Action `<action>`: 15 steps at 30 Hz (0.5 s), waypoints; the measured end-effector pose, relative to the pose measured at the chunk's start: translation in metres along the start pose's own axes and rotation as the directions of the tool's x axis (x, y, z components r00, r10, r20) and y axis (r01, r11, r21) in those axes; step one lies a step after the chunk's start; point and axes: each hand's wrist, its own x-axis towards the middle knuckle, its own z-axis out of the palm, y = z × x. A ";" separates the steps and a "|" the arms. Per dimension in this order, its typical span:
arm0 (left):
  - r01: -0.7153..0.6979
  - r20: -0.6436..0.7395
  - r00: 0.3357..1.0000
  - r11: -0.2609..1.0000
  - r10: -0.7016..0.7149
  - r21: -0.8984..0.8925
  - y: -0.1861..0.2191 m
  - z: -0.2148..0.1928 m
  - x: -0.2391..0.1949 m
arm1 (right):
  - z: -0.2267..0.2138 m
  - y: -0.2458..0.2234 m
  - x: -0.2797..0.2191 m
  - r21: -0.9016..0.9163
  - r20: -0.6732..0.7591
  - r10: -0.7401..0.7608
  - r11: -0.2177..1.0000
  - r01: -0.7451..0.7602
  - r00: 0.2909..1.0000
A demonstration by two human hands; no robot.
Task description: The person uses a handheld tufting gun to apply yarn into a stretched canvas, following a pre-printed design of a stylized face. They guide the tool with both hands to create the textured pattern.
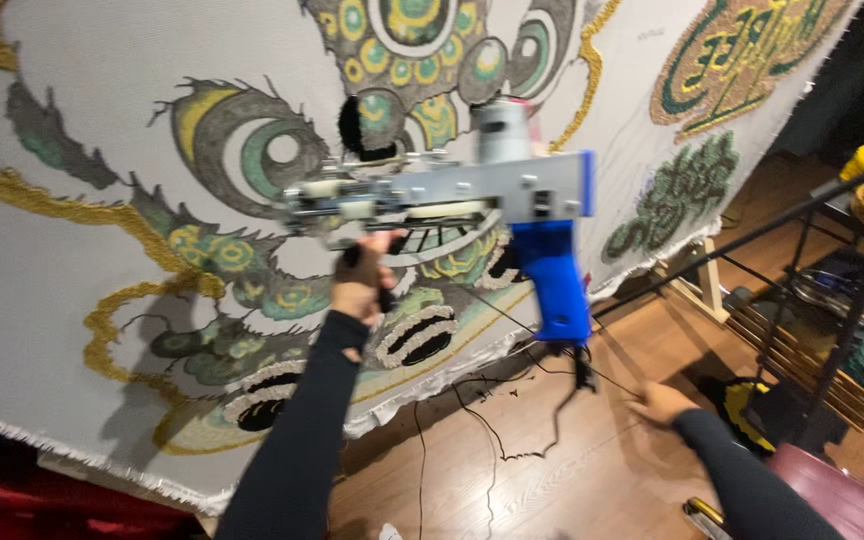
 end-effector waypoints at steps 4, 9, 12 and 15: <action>-0.038 -0.035 0.999 0.995 0.035 -0.097 0.029 -0.032 -0.008 | -0.016 0.083 -0.083 -0.287 -0.107 0.395 0.866 -0.408 0.913; -0.034 -0.051 0.998 0.994 0.029 -0.105 0.028 -0.041 -0.019 | -0.078 0.085 -0.074 -0.106 -0.539 0.165 0.960 -0.261 0.826; -0.028 -0.010 1.000 0.993 0.027 -0.113 0.015 -0.040 -0.021 | -0.187 -0.037 -0.043 -0.257 -0.639 -0.388 0.922 0.291 0.665; -0.013 0.009 1.000 0.990 0.014 -0.144 0.007 -0.037 -0.024 | -0.277 -0.195 -0.033 0.048 -0.596 -0.391 0.854 0.518 0.701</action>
